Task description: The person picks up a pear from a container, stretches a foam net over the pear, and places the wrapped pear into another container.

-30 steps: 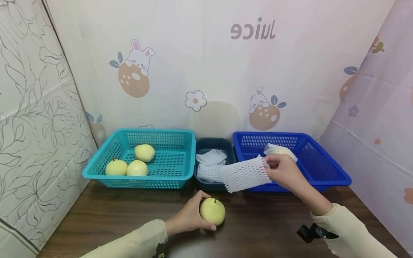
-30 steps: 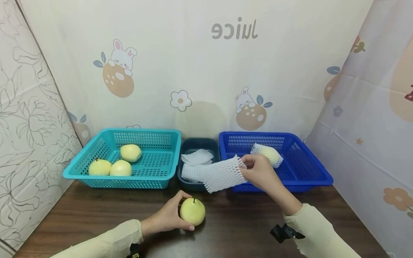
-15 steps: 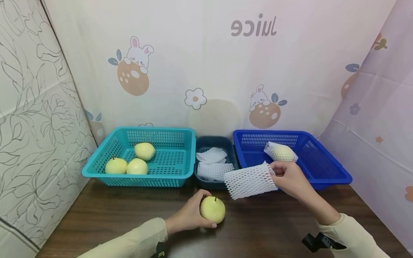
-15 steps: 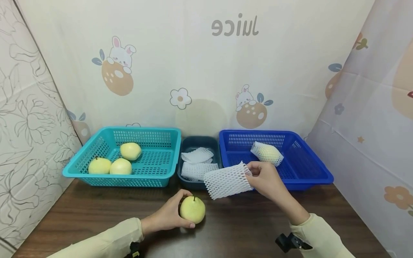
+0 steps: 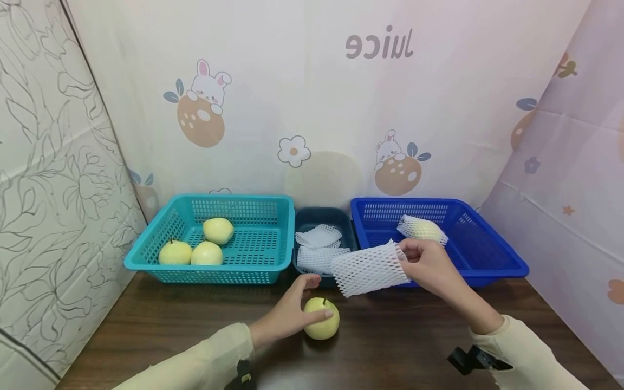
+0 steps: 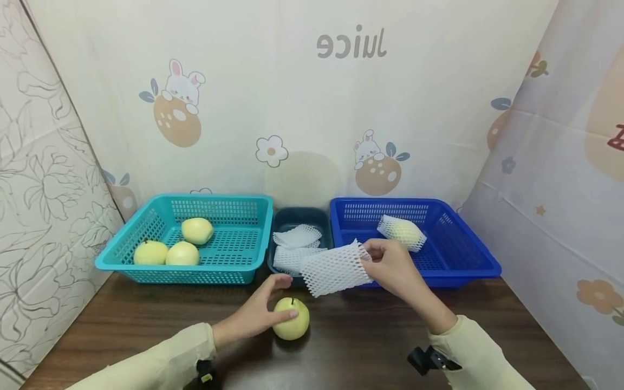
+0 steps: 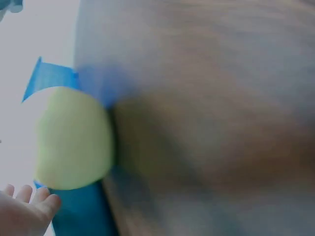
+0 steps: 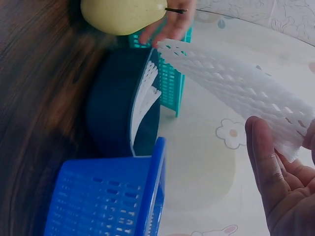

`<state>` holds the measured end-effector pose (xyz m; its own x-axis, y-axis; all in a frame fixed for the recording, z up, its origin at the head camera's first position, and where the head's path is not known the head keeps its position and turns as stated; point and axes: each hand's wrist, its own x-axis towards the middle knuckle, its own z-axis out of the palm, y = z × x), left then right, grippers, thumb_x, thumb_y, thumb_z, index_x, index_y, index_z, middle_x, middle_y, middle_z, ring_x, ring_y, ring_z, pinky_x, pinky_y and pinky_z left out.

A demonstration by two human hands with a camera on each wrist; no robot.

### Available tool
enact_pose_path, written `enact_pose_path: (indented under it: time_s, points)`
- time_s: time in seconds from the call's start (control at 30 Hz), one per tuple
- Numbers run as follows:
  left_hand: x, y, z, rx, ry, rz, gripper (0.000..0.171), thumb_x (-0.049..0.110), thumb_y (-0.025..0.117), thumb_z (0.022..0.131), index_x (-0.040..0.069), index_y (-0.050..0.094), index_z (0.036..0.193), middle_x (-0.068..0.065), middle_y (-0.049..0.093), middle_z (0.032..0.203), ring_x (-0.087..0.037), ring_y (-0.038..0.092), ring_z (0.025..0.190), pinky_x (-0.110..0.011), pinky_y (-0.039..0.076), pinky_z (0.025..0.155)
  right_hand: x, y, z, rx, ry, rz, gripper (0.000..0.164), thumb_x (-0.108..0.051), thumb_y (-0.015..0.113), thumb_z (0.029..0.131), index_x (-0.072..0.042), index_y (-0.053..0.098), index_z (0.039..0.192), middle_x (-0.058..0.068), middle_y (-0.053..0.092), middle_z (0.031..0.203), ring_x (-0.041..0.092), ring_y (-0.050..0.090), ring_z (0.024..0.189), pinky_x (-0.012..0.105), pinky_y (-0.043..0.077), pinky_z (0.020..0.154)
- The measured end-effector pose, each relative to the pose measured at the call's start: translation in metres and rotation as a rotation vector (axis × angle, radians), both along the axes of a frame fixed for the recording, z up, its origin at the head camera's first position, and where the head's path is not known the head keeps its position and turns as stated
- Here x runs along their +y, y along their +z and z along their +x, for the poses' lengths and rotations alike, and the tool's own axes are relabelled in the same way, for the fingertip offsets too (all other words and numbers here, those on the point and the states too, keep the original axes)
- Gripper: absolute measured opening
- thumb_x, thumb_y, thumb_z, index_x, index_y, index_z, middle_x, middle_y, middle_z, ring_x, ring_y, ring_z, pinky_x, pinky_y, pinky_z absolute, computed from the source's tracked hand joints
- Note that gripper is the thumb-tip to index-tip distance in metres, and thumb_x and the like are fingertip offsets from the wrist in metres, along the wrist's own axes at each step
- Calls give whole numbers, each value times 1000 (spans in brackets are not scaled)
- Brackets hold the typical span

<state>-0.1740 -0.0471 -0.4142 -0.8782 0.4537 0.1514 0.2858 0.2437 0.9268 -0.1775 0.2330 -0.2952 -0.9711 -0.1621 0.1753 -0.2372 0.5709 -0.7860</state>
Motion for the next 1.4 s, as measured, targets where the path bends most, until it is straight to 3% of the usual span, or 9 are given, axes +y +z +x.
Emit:
enact_pose_path:
  time_s: [0.13, 0.37, 0.5, 0.67, 1.0, 1.17, 1.3, 1.4]
  points:
    - [3, 18, -7, -38, 21, 161, 48, 19, 54, 98, -5, 39, 136, -21, 45, 136, -31, 42, 127, -45, 33, 105, -7, 2, -3, 17, 19, -23, 13, -7, 71, 81, 3, 66, 88, 10, 69, 80, 15, 62, 63, 29, 50, 54]
    - [5, 38, -15, -357, 65, 464, 37, 10, 41, 101, -11, 42, 131, -21, 53, 124, -29, 53, 115, -40, 39, 100, -17, 2, -7, 3, 9, -78, 17, -7, 73, 80, 5, 66, 90, 12, 69, 82, 16, 62, 65, 29, 51, 56]
    - [5, 40, -17, -457, 56, 560, 33, 7, 40, 100, -13, 42, 127, -18, 53, 113, -22, 57, 103, -38, 42, 98, -20, 0, -11, -1, 4, -98, 16, -5, 73, 80, 6, 66, 89, 13, 69, 82, 17, 64, 67, 30, 52, 58]
    - [8, 39, -19, -496, 32, 637, 36, 12, 43, 101, -13, 40, 126, -16, 53, 113, -18, 55, 101, -36, 43, 95, -24, -6, -14, -4, 18, -122, 14, -2, 72, 79, 7, 66, 88, 13, 69, 80, 17, 63, 66, 30, 51, 57]
    - [15, 38, -20, -505, 32, 680, 45, 20, 38, 104, -11, 32, 137, -21, 41, 139, -25, 41, 126, -44, 29, 107, -39, -14, -16, -26, 16, -115, 11, -3, 72, 79, 4, 67, 87, 11, 69, 80, 18, 61, 67, 30, 51, 58]
    - [15, 36, -22, -508, 38, 689, 45, 21, 31, 106, -6, 26, 141, -21, 34, 144, -28, 32, 133, -45, 24, 109, -45, -14, -14, -21, 106, -147, 10, -1, 66, 82, 4, 66, 91, 10, 69, 81, 15, 62, 67, 29, 51, 58]
    - [12, 38, -26, -526, 8, 789, 46, 17, 28, 106, -5, 19, 145, -21, 25, 149, -29, 22, 138, -43, 20, 111, -48, -14, -14, -94, 248, -351, 23, -10, 54, 96, 11, 60, 104, 14, 66, 90, 20, 65, 74, 38, 55, 65]
    - [11, 43, -27, -552, -20, 883, 48, 15, 26, 106, -4, 14, 148, -20, 20, 152, -28, 19, 140, -41, 19, 111, -50, -14, -16, -211, 295, -528, 41, -23, 47, 101, 14, 53, 117, 15, 65, 99, 25, 67, 83, 44, 54, 72]
